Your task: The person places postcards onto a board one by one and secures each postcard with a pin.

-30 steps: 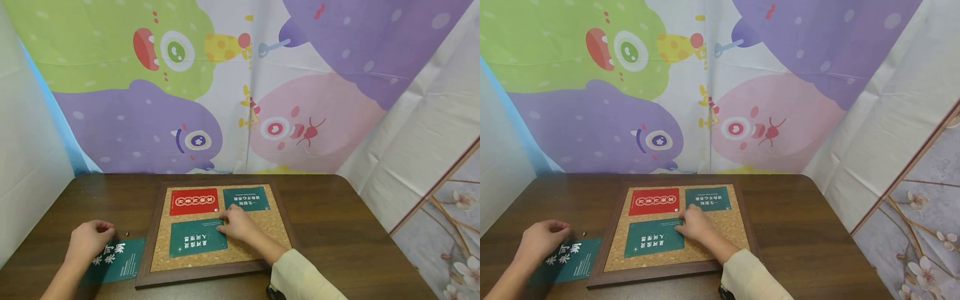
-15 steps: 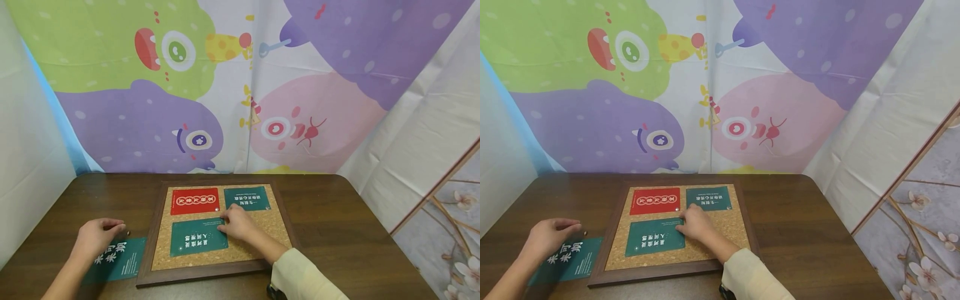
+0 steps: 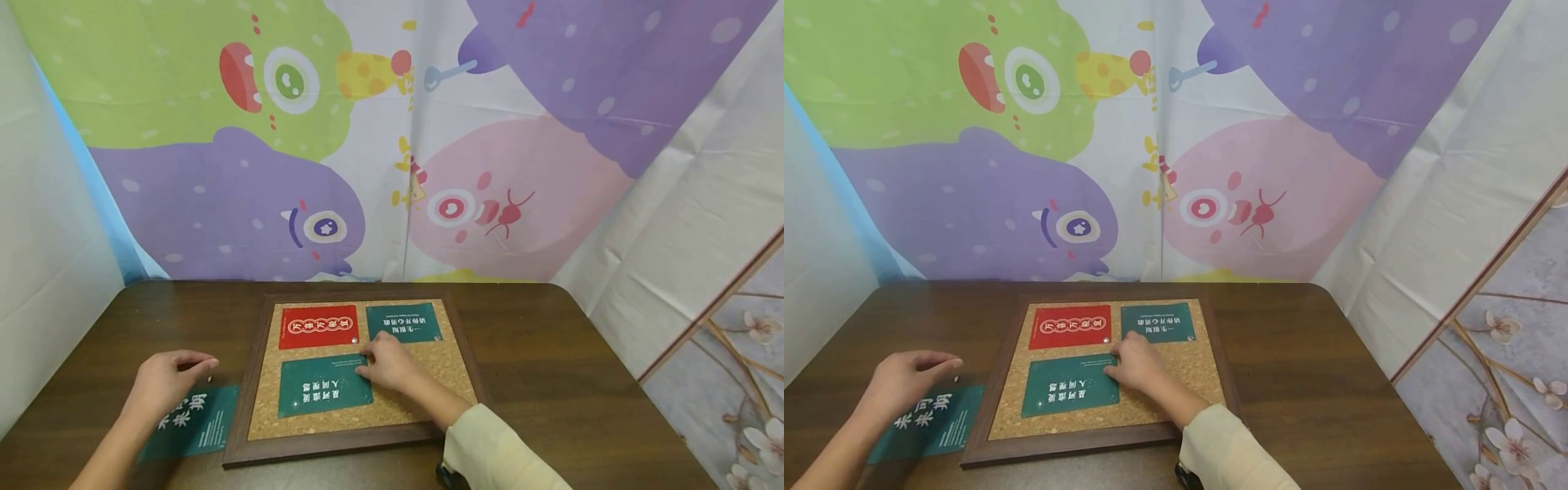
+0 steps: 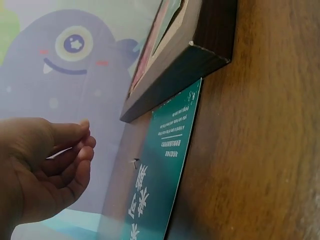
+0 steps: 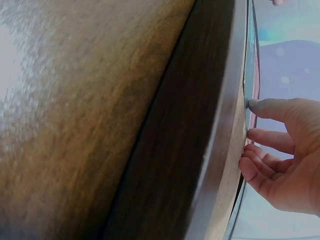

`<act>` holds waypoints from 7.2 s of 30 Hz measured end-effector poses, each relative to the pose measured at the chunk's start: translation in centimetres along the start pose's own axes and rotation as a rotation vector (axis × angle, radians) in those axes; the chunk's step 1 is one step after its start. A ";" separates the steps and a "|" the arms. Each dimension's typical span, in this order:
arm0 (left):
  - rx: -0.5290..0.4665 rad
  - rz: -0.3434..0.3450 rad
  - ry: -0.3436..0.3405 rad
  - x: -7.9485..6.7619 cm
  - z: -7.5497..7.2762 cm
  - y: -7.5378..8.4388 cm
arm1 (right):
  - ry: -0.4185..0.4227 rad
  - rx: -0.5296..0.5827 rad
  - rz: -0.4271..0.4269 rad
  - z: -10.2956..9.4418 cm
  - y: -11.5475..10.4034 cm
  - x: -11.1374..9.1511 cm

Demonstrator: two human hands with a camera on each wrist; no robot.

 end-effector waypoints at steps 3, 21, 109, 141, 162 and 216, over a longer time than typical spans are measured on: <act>0.006 0.016 -0.008 0.0 0.1 0.3 | -0.001 -0.003 -0.021 -0.1 -0.1 -0.1; -0.079 0.044 -0.091 -0.3 0.6 1.2 | -0.021 -0.053 -0.025 -0.2 -0.3 -0.2; 0.018 0.143 -0.279 2.0 8.3 7.9 | -0.012 -0.028 -0.041 0.1 0.0 -0.1; -0.015 0.055 -0.261 2.7 8.3 7.5 | -0.030 -0.022 -0.032 0.1 0.1 0.0; -0.040 0.035 -0.200 2.8 8.0 6.4 | -0.026 -0.004 -0.020 0.0 -0.1 -0.1; -0.119 0.038 -0.084 1.4 6.2 5.4 | 0.066 0.078 -0.042 -0.5 1.3 -0.5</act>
Point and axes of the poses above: each hand's wrist, its own x-axis towards the middle knuckle, its own z-axis out of the palm, y = z × x, the point moved 3 cm from there along x, towards the middle knuckle, and after that the axes turned 10 degrees about y, right-handed, at the moved point
